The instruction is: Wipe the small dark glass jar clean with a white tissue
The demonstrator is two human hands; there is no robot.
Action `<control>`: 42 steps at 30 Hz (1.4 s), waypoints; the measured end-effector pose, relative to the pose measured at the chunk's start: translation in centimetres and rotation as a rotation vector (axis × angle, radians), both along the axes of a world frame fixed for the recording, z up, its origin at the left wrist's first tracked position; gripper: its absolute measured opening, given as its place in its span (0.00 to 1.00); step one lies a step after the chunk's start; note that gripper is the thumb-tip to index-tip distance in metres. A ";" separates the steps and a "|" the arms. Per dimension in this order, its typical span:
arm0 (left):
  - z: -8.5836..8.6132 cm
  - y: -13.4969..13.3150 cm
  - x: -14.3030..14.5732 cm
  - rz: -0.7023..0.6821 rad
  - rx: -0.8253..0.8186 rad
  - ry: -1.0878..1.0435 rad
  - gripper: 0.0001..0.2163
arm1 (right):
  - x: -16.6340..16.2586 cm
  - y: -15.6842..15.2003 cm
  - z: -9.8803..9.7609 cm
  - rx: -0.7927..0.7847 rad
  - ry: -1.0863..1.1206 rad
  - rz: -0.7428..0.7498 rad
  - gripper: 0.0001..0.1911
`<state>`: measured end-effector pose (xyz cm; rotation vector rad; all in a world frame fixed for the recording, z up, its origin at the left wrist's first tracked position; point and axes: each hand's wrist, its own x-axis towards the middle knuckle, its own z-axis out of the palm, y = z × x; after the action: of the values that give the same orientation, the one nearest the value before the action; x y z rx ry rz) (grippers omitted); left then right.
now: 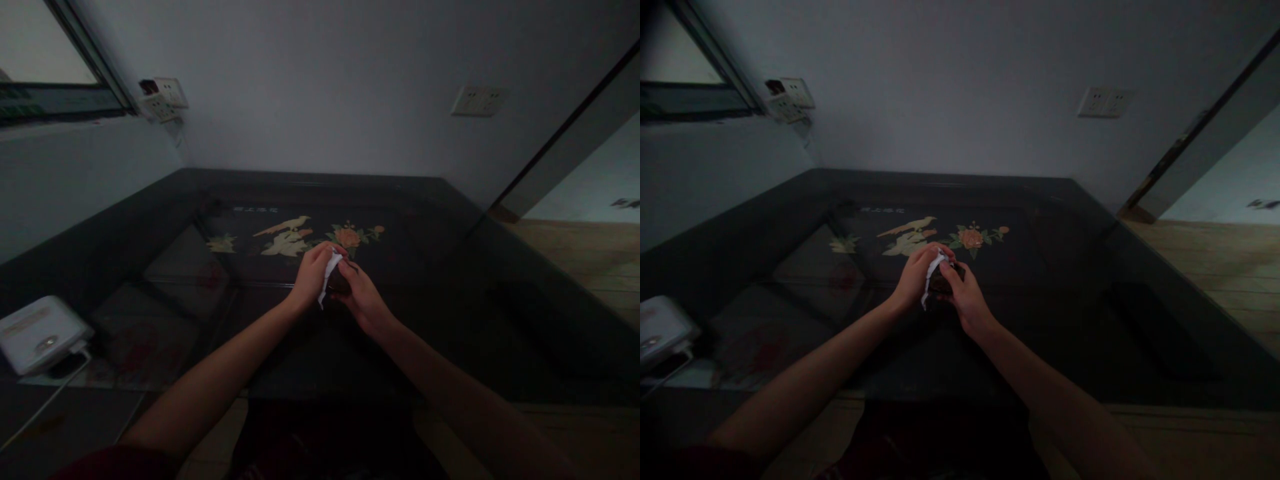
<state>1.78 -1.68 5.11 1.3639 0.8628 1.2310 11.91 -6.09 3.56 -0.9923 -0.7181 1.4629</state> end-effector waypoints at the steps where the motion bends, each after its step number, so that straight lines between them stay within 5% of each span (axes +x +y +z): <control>1: 0.0 0.0 0.0 0.002 0.002 0.004 0.09 | 0.0 0.0 0.0 0.000 0.001 0.004 0.21; 16: 0.1 -0.1 0.1 -0.004 -0.006 0.010 0.10 | 0.0 0.0 -0.1 -0.016 -0.012 0.011 0.19; 26: 0.3 -2.2 -0.2 0.115 0.503 0.261 0.15 | 0.1 -0.1 -0.2 0.162 -0.114 -0.071 0.16; 38: -0.2 -0.4 0.5 0.005 -0.040 -0.253 0.11 | 0.0 -0.4 0.1 0.176 -0.069 -0.081 0.20; 42: -0.3 -0.7 0.6 0.028 -0.029 -0.246 0.11 | 0.0 -0.3 0.0 0.168 -0.068 -0.079 0.21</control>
<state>2.36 -2.42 4.84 1.1515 0.7255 1.3699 11.96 -6.42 3.59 -0.9337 -0.8273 1.2838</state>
